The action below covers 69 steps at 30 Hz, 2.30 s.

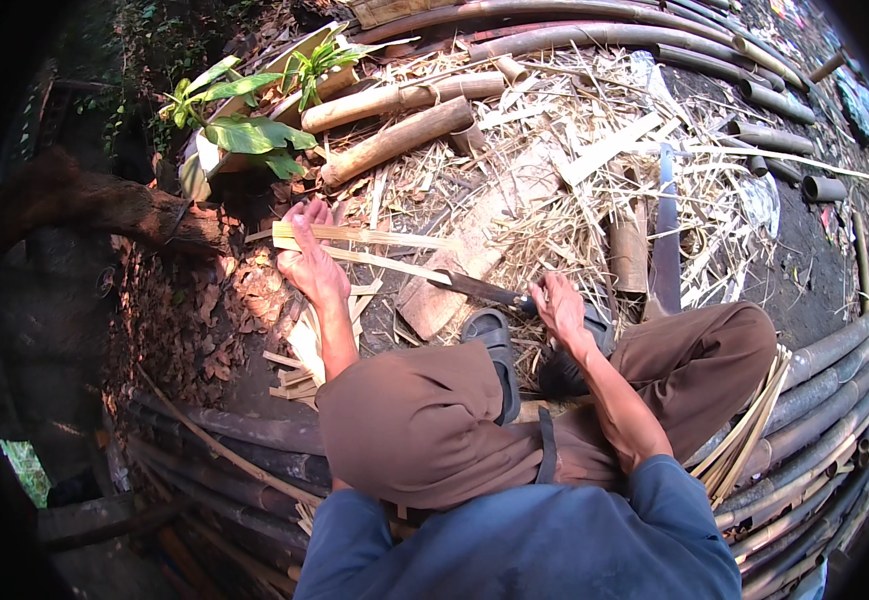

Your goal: The person sits on the ground and uses a machete to split bamboo strips into thinner pieces. They repeatedly position the bamboo, strike it with the blade, and separate the resulting strips.

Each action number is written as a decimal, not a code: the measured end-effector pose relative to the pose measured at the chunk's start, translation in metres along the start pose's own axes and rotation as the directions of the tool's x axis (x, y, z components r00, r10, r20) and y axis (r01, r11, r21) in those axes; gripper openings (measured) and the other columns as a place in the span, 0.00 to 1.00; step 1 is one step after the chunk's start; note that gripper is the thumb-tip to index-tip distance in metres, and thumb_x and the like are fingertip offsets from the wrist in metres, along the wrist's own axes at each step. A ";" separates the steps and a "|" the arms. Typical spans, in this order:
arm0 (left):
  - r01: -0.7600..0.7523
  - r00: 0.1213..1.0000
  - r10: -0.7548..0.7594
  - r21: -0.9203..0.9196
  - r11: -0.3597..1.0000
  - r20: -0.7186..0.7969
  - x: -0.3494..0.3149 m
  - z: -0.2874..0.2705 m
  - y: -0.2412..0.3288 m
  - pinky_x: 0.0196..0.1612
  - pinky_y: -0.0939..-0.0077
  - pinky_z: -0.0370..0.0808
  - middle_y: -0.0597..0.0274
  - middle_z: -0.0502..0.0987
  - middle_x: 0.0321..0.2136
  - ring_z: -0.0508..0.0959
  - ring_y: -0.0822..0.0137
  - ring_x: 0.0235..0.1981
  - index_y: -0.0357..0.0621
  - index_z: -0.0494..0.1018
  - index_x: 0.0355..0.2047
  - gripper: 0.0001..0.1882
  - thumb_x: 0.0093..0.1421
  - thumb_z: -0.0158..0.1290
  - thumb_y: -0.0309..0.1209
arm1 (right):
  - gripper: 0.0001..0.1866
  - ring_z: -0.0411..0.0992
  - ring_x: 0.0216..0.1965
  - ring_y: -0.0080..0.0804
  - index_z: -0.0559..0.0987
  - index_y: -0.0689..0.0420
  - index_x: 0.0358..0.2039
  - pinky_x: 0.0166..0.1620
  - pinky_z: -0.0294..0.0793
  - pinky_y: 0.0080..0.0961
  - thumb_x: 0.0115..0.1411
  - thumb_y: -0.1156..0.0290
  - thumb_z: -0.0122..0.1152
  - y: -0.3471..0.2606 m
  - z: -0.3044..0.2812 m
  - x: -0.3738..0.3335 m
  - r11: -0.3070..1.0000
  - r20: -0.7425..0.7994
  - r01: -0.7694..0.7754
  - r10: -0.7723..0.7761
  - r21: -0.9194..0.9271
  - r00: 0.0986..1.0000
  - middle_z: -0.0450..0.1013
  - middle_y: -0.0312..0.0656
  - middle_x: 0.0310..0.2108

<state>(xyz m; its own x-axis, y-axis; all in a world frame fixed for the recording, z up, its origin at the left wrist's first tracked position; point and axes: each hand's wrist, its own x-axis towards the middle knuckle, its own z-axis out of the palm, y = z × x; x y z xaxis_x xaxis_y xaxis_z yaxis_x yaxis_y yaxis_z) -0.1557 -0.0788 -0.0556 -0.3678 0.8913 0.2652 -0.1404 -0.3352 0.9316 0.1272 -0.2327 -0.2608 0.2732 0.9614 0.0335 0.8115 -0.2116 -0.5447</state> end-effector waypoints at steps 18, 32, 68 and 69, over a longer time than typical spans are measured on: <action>0.243 0.968 -0.250 0.297 0.924 -0.013 -0.002 -0.038 0.004 0.36 0.65 0.82 0.52 0.77 0.41 0.82 0.56 0.34 0.37 0.73 0.46 0.19 0.66 0.49 0.41 | 0.25 0.75 0.30 0.61 0.72 0.61 0.32 0.32 0.73 0.51 0.62 0.47 0.53 -0.049 -0.102 -0.040 0.996 0.342 -0.091 0.079 0.020 0.936 0.74 0.61 0.24; -0.019 0.994 -0.068 0.724 0.690 0.091 -0.067 0.014 -0.023 0.27 0.75 0.74 0.50 0.82 0.22 0.79 0.67 0.19 0.28 0.79 0.35 0.29 0.69 0.38 0.44 | 0.21 0.71 0.25 0.61 0.70 0.62 0.32 0.31 0.67 0.49 0.66 0.53 0.50 -0.105 -0.029 -0.017 0.807 0.295 -0.182 0.010 0.562 0.955 0.68 0.63 0.19; 0.208 0.978 -0.196 0.484 0.850 -0.076 -0.071 0.012 -0.030 0.20 0.78 0.79 0.52 0.78 0.28 0.77 0.67 0.17 0.36 0.73 0.44 0.24 0.72 0.35 0.44 | 0.20 0.72 0.25 0.64 0.72 0.58 0.36 0.30 0.68 0.53 0.65 0.51 0.51 -0.090 -0.027 -0.072 0.851 0.324 -0.161 -0.011 0.500 0.946 0.69 0.61 0.17; 0.238 0.971 -0.219 0.435 0.869 -0.094 -0.069 0.007 -0.033 0.19 0.78 0.79 0.52 0.78 0.27 0.77 0.67 0.17 0.36 0.73 0.44 0.24 0.72 0.35 0.44 | 0.20 0.72 0.25 0.65 0.71 0.58 0.36 0.30 0.68 0.53 0.65 0.51 0.51 -0.093 -0.029 -0.074 0.845 0.326 -0.163 -0.015 0.509 0.945 0.69 0.61 0.17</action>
<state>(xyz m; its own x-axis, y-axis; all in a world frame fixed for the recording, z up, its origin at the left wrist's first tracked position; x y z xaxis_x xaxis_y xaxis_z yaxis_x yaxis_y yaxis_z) -0.1194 -0.1267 -0.1031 -0.4131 0.9102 0.0303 0.1900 0.0536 0.9803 0.0467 -0.2889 -0.1888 0.0778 0.9691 -0.2339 0.3780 -0.2457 -0.8926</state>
